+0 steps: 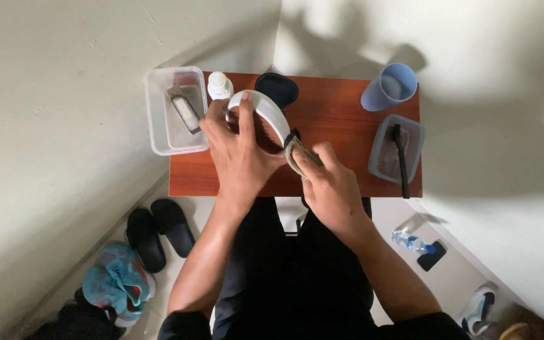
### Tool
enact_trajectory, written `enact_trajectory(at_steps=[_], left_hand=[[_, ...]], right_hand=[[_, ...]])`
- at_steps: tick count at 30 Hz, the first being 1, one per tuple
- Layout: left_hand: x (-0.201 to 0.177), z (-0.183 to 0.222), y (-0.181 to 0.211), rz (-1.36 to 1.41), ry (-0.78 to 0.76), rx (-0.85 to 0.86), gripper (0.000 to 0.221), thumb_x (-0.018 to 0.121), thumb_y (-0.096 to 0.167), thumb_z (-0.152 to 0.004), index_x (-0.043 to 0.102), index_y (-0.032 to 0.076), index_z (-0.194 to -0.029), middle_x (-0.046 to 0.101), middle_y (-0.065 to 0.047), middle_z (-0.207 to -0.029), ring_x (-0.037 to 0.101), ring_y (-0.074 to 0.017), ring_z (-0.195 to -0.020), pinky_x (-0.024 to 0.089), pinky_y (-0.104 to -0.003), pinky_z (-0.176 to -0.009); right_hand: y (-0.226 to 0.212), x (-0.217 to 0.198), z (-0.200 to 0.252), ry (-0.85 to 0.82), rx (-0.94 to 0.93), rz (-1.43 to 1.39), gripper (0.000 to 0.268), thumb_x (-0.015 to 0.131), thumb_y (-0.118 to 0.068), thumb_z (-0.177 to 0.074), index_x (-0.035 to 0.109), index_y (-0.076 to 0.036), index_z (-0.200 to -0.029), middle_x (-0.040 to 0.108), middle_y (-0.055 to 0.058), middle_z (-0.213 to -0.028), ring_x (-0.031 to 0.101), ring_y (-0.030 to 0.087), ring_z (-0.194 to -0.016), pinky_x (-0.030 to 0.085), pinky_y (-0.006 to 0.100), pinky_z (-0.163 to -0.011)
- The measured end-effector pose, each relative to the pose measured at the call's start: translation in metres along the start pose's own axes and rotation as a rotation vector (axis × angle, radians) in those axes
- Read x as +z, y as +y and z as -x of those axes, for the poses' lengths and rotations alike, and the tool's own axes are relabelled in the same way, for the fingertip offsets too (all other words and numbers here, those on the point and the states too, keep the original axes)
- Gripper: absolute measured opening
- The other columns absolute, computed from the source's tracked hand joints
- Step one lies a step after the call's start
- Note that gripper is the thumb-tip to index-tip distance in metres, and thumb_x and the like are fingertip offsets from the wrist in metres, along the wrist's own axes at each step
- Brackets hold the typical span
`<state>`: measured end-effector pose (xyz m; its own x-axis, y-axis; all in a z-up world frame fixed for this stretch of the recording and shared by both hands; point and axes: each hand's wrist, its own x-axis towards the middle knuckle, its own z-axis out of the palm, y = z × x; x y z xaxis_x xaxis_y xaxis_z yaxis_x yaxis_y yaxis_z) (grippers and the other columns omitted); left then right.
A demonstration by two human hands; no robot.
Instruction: Applying a liquid treatment to a shoe sole and scrubbing it with a brush for repair or cleaning.
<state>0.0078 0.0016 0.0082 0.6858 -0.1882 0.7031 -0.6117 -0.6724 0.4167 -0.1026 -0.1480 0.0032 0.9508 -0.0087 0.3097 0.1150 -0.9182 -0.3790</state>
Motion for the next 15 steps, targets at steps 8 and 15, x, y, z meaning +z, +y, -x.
enact_trajectory(at_steps=[8, 15], left_hand=[[-0.006, 0.003, 0.001, 0.086, -0.071, -0.024, 0.126, 0.106, 0.028, -0.044, 0.038, 0.010, -0.147, 0.038, -0.028, -0.127, 0.048, -0.0456, -0.107, 0.060, -0.057, -0.076], [-0.010, 0.004, -0.006, 0.148, -0.177, -0.050, 0.132, 0.109, 0.028, -0.045, 0.031, 0.011, -0.150, 0.035, -0.029, -0.131, 0.046, -0.0492, -0.113, 0.059, -0.062, -0.078]], right_hand=[[0.012, -0.018, -0.003, -0.039, 0.094, -0.184, 0.029, 0.067, 0.004, -0.088, 0.072, -0.014, -0.110, 0.052, 0.009, -0.100, 0.072, 0.042, -0.083, 0.065, 0.048, -0.065], [0.009, -0.031, -0.004, 0.030, 0.191, -0.484, 0.014, 0.067, -0.014, -0.098, 0.066, -0.002, -0.105, 0.054, 0.014, -0.100, 0.063, 0.030, -0.076, 0.056, 0.039, -0.061]])
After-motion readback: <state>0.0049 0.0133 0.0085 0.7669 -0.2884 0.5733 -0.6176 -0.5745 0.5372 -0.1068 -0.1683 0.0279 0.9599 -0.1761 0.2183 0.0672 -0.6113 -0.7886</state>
